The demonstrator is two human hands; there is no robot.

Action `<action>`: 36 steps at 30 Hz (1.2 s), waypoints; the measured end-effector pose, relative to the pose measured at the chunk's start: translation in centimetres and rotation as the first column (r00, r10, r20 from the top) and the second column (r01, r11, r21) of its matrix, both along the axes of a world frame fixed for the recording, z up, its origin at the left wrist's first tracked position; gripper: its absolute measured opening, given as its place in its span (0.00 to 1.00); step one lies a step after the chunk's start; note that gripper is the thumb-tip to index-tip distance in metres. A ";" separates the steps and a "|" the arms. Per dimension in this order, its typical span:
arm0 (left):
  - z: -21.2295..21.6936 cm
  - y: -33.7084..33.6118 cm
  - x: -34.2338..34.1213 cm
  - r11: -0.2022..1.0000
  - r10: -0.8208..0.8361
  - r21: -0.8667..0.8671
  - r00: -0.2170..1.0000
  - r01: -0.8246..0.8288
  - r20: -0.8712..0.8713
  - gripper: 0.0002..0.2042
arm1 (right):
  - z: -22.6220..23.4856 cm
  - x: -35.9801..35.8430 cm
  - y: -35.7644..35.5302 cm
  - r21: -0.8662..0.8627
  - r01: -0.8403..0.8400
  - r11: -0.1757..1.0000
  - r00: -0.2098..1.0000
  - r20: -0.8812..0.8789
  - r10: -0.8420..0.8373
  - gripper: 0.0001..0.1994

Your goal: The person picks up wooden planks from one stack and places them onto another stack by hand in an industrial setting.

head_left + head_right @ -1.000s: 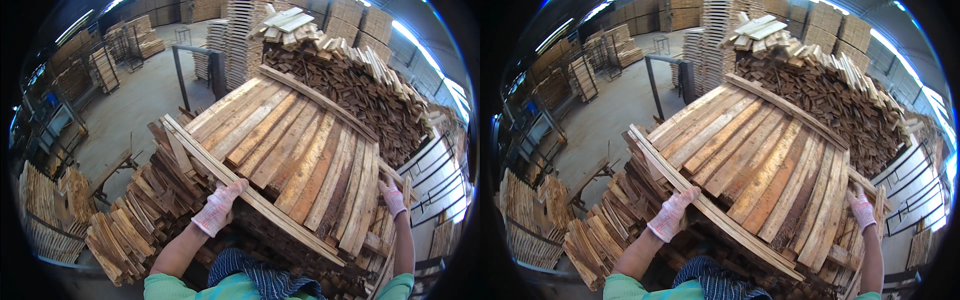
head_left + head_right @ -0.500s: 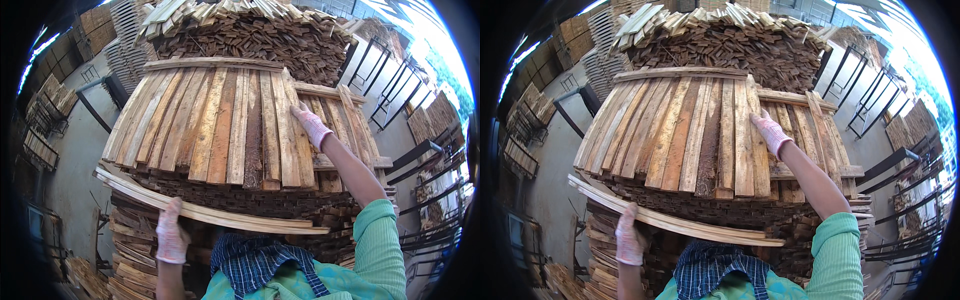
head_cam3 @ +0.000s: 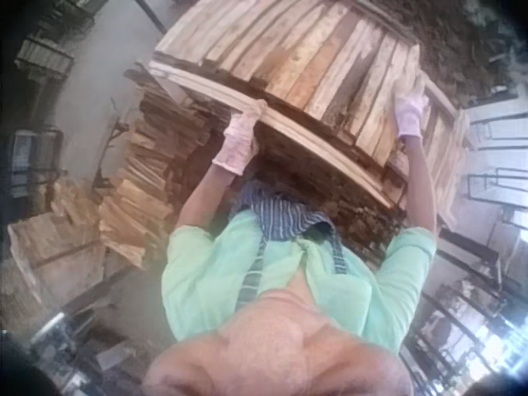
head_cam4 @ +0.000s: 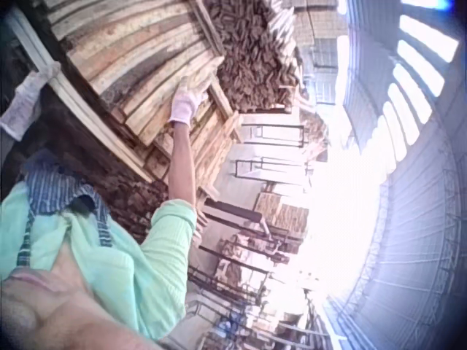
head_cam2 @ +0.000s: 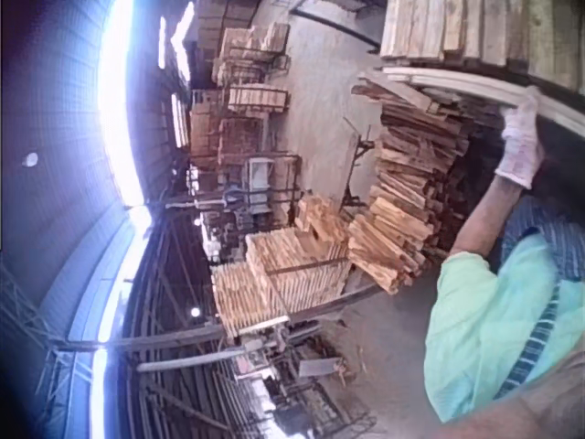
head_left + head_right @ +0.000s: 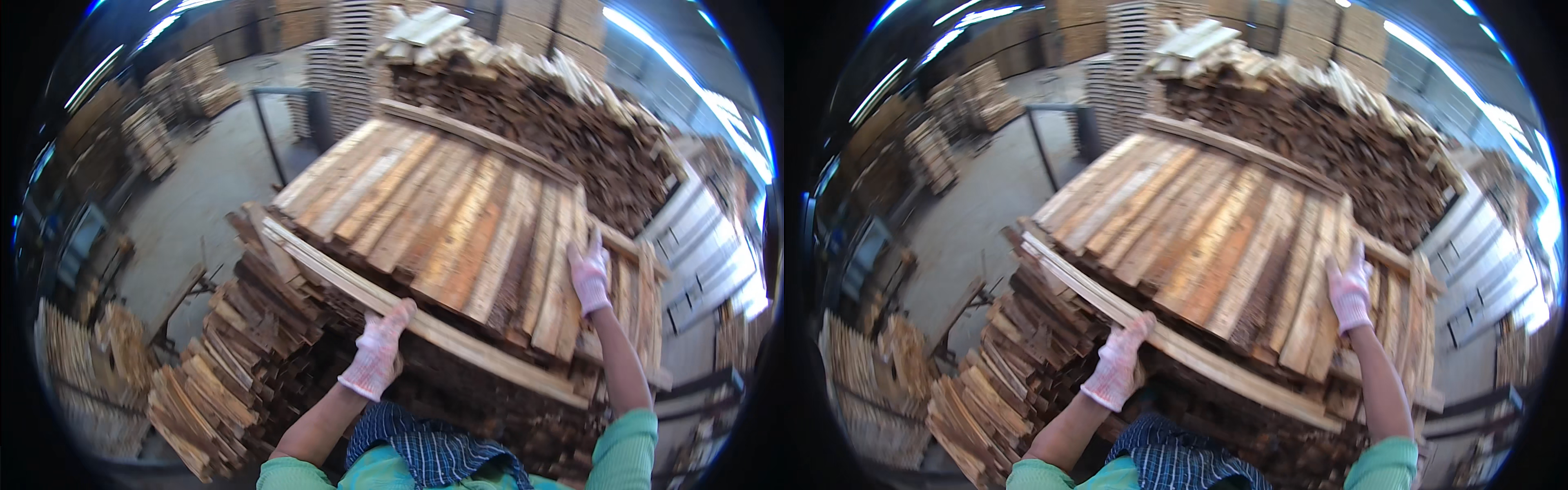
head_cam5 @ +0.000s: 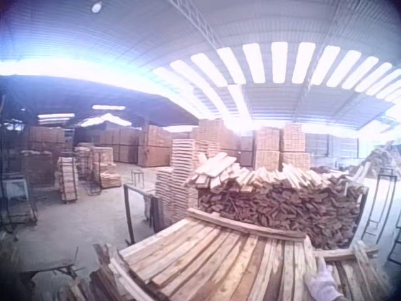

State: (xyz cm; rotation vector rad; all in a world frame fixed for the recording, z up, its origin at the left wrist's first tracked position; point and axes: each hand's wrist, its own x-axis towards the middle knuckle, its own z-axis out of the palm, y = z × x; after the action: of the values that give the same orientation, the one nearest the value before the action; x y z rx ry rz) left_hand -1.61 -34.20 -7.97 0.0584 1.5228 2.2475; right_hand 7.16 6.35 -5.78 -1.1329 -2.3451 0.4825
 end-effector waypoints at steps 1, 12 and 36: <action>-1.3 -1.5 0.0 0.995 0.035 0.086 0.986 -0.049 0.164 0.13 | 2.0 -0.9 -2.7 -0.030 0.007 1.000 0.993 0.119 -0.004 0.40; 1.2 -1.4 -8.5 0.960 -0.118 -0.249 0.992 0.128 0.055 0.25 | 2.2 -0.1 0.5 0.072 -0.154 0.985 0.908 0.404 0.112 0.28; 15.5 5.1 -12.5 0.353 -0.930 -0.895 -0.002 -0.274 -0.366 0.34 | 9.0 -2.7 -12.1 0.198 -0.826 0.528 0.542 0.537 0.646 0.31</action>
State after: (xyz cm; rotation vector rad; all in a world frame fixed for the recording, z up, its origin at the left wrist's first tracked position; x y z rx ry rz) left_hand -14.11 -29.13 7.48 1.8407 2.4663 0.2581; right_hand 4.48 -5.70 3.22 0.1120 -3.0446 -0.0543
